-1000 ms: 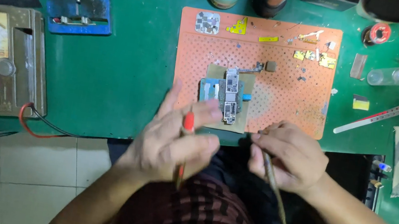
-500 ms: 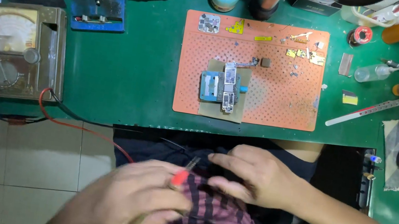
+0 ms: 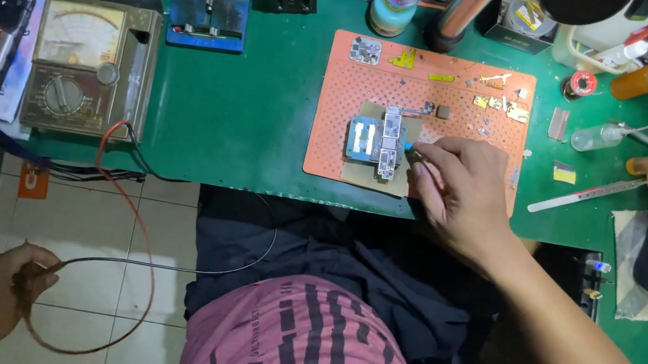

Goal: Technician repairing a mobile phone motherboard by inspecting components with tweezers and testing with probes.

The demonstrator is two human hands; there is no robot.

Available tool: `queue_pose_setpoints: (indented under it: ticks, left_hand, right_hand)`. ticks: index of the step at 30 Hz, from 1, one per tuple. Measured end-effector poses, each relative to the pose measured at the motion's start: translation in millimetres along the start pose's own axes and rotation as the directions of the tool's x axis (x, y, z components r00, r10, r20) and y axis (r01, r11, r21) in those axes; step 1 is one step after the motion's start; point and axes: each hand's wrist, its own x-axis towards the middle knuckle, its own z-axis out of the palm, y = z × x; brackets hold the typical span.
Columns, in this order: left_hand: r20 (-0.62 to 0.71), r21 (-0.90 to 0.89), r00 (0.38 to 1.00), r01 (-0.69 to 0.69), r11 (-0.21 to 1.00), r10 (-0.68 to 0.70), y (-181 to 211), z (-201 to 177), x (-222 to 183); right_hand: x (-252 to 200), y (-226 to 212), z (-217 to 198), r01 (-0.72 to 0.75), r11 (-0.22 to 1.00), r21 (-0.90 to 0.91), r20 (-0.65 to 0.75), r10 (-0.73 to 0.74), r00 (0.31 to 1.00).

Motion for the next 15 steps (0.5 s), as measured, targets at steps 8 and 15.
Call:
queue_pose_setpoints:
  ticks: [8, 15]
  left_hand:
    - [0.086, 0.196, 0.98, 0.158, 0.968, -0.177, -4, 19, 32]
    - [-0.504, -0.002, 0.1, -0.993, 0.114, 0.858, 157, -43, -51]
  right_hand:
    - [-6, 6, 6, -0.082, 0.982, -0.17, 0.084, 0.098, 0.992]
    - [1, 2, 3, -0.117, 0.975, -0.191, 0.115, 0.14, 0.983]
